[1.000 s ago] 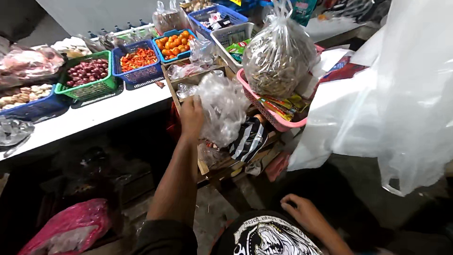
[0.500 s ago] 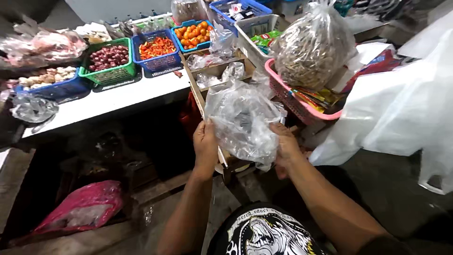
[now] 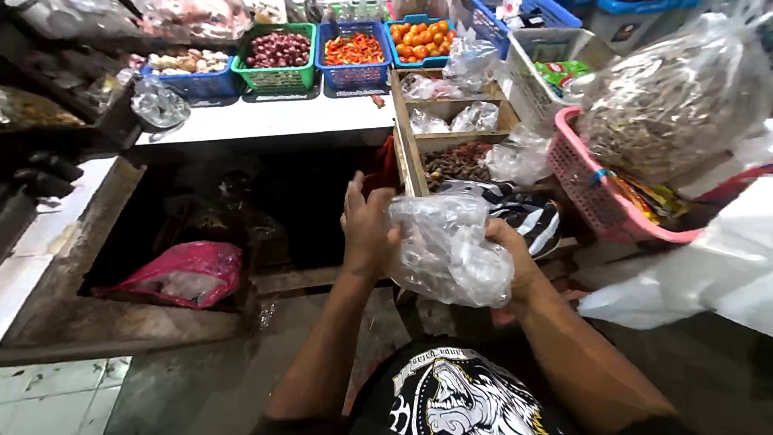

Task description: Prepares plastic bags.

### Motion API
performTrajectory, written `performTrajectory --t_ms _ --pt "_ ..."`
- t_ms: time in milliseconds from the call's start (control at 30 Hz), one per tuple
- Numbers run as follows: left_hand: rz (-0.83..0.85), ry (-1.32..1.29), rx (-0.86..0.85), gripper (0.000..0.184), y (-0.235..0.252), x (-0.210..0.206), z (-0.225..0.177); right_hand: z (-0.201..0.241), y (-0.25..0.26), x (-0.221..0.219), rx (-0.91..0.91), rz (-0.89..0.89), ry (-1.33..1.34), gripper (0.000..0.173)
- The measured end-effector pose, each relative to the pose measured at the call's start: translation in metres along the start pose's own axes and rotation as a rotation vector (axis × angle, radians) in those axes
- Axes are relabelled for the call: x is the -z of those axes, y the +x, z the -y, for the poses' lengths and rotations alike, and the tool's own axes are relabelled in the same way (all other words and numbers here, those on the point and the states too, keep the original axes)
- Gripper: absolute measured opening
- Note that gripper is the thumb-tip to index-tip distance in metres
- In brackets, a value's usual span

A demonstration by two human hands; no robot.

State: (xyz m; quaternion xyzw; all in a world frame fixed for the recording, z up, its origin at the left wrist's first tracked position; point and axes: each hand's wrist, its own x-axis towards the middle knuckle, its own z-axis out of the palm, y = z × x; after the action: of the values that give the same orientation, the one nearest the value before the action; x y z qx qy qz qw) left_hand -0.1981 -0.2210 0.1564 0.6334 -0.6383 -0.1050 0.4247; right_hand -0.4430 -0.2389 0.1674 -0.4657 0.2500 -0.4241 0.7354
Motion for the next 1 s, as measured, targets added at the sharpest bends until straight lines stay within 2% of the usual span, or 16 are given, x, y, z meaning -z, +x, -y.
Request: performTrajectory --t_ms 67,133,200,267,333,433,533,567,633,700,767,800,833,933,967,1000 --pt "0.086 -0.086 0.085 0.028 0.002 0.024 0.017 0.004 0.010 0.003 -0.012 -0.055 -0.240 0.026" --pt "0.172 -0.251 0.136 0.027 -0.003 0.050 0.029 0.003 0.022 0.004 0.056 -0.185 -0.743 0.027" --pt "0.150 -0.287 0.169 0.031 -0.012 0.071 0.033 -0.009 0.030 -0.007 0.255 -0.301 -1.116 0.034" --pt "0.084 -0.254 0.189 0.034 -0.021 0.082 0.030 -0.025 0.029 -0.028 0.562 -0.288 -1.156 0.028" --pt "0.086 -0.310 0.192 0.039 -0.033 0.087 0.028 -0.045 0.026 -0.053 0.652 -0.110 -1.175 0.027" --pt "0.247 -0.689 0.114 0.054 -0.059 0.104 0.034 -0.080 0.036 -0.062 0.503 0.038 -1.401 0.018" --pt "0.306 -0.888 -0.029 0.027 -0.087 0.132 0.052 -0.086 0.052 -0.056 0.063 0.055 -1.460 0.027" --pt "0.347 -0.795 -0.051 0.017 -0.093 0.144 0.062 -0.083 0.057 -0.055 -0.074 0.080 -1.467 0.030" --pt "0.387 -0.307 0.007 0.020 -0.104 0.161 0.091 -0.085 0.068 -0.054 -0.277 0.213 -1.519 0.039" --pt "0.477 0.283 0.245 0.034 -0.109 0.158 0.118 -0.097 0.077 -0.054 -0.397 0.389 -1.570 0.040" --pt "0.476 0.578 0.452 0.047 -0.110 0.149 0.140 -0.105 0.087 -0.072 -0.487 0.532 -1.620 0.039" --pt "0.414 0.648 0.465 0.053 -0.108 0.154 0.145 -0.099 0.092 -0.089 -0.439 0.514 -1.625 0.037" --pt "0.312 0.700 0.437 0.058 -0.106 0.165 0.149 -0.091 0.095 -0.109 -0.285 0.410 -1.627 0.032" --pt "-0.225 0.794 0.381 0.045 -0.117 0.192 0.187 -0.087 0.107 -0.153 0.559 -0.007 -1.505 0.034" --pt "-0.314 0.801 0.408 0.039 -0.121 0.188 0.189 -0.097 0.114 -0.156 0.816 -0.012 -1.371 0.033" --pt "-0.182 0.811 0.501 0.035 -0.131 0.182 0.184 -0.118 0.120 -0.154 0.993 0.051 -1.235 0.031"
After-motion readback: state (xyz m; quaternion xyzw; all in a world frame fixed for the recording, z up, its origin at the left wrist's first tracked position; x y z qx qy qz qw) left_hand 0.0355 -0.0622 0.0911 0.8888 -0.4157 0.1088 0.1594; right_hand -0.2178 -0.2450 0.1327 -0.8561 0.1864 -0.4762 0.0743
